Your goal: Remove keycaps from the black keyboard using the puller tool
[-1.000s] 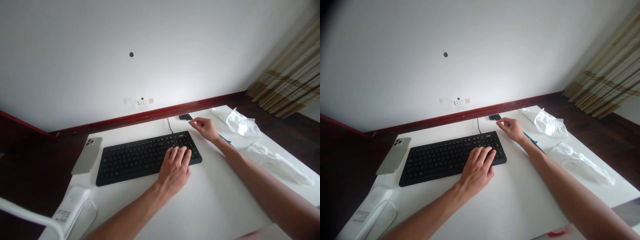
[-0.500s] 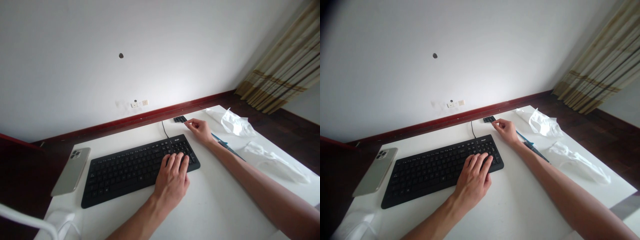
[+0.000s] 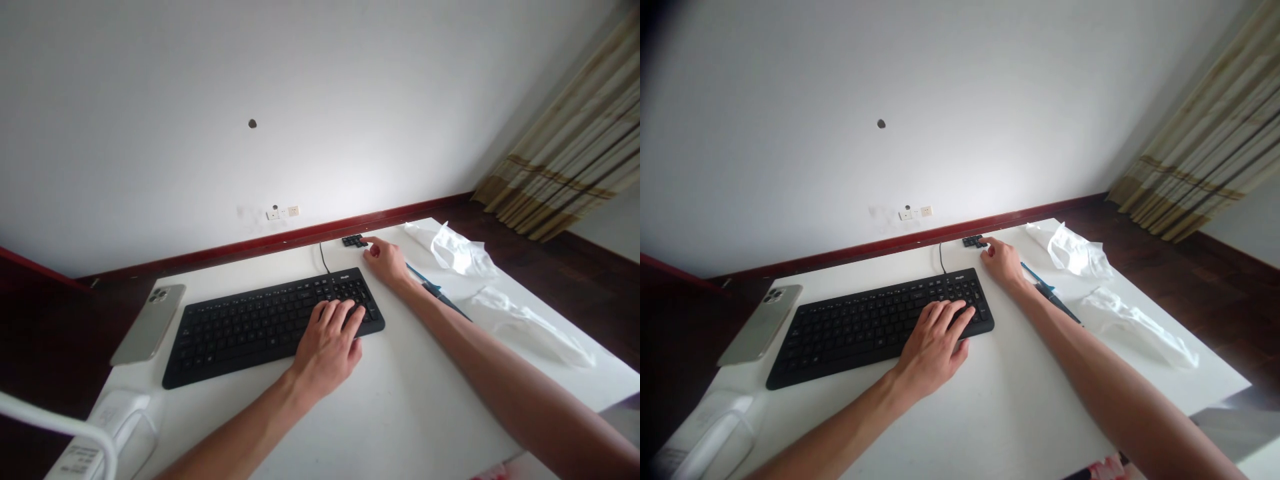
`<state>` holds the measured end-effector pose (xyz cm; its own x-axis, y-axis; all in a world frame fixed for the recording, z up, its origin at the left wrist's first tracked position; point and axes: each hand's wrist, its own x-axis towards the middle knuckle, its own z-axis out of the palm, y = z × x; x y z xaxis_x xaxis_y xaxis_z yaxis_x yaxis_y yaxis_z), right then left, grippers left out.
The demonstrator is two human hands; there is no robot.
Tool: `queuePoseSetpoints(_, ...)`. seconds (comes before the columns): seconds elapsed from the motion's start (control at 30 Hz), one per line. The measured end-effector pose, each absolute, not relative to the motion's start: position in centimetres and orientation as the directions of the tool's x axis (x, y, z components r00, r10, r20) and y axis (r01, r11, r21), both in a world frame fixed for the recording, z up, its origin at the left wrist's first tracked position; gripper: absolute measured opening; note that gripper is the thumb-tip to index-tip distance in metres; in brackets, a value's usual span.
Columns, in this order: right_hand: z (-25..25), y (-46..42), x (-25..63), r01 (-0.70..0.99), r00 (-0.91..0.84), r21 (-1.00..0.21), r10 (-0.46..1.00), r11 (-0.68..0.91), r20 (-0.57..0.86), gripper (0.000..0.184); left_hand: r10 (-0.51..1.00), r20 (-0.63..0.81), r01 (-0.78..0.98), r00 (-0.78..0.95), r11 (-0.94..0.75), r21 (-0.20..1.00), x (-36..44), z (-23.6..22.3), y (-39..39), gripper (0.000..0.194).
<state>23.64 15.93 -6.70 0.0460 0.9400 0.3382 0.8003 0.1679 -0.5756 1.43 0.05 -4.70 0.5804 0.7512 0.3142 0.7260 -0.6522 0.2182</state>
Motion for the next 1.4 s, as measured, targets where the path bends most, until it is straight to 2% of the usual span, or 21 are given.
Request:
queuePoseSetpoints(0.23, -7.0, 15.8, 23.6, 0.84, -0.021, -0.512, 0.953, 0.181, 0.303, 0.041, 0.75, 0.324, 0.721, 0.577, -0.654, 0.229, 1.3, -4.7, -0.1, 0.05)
queuePoseSetpoints(0.37, -6.8, 15.8, 23.9, 0.84, -0.058, -0.491, 0.939, 0.229, 0.34, 0.029, 0.746, 0.329, 0.716, 0.579, -0.658, 0.232, 1.3, -4.7, -0.1, 0.05)
queuePoseSetpoints(0.53, -5.6, 15.3, 24.4, 0.859, -0.181, -0.404, 0.925, 0.314, 0.334, 0.017, 0.746, 0.33, 0.712, 0.578, -0.659, 0.242, 1.2, -4.8, -0.1, 0.051)
queuePoseSetpoints(0.73, -3.2, 13.7, 24.5, 0.86, -0.323, -0.367, 0.935, 0.354, 0.144, 0.011, 0.74, 0.329, 0.704, 0.587, -0.667, 0.242, 1.2, -4.8, 0.0, 0.05)
queuePoseSetpoints(0.87, -2.1, 13.6, 25.2, 0.828, -0.36, -0.423, 0.927, 0.369, 0.104, 0.017, 0.738, 0.326, 0.705, 0.592, -0.669, 0.236, 1.2, -4.8, 0.0, 0.05)
queuePoseSetpoints(1.03, -0.9, 13.9, 26.6, 0.618, -0.514, -0.683, 0.858, 0.39, 0.025, 0.025, 0.731, 0.344, 0.698, 0.589, -0.675, 0.239, 1.2, -5.0, 0.0, 0.05)
queuePoseSetpoints(1.13, -0.2, 13.5, 26.5, 0.504, -0.616, -0.79, 0.786, 0.348, -0.046, 0.033, 0.723, 0.359, 0.691, 0.591, -0.683, 0.237, 1.2, -5.2, 0.0, 0.049)
queuePoseSetpoints(1.27, 0.0, 12.7, 25.4, 0.476, -0.684, -0.828, 0.717, 0.296, -0.137, 0.035, 0.721, 0.372, 0.688, 0.585, -0.684, 0.243, 1.2, -5.2, 0.1, 0.05)
queuePoseSetpoints(1.4, -0.2, 12.2, 24.7, 0.512, -0.708, -0.783, 0.69, 0.354, -0.15, 0.03, 0.72, 0.383, 0.688, 0.578, -0.683, 0.244, 1.2, -5.2, 0.0, 0.05)
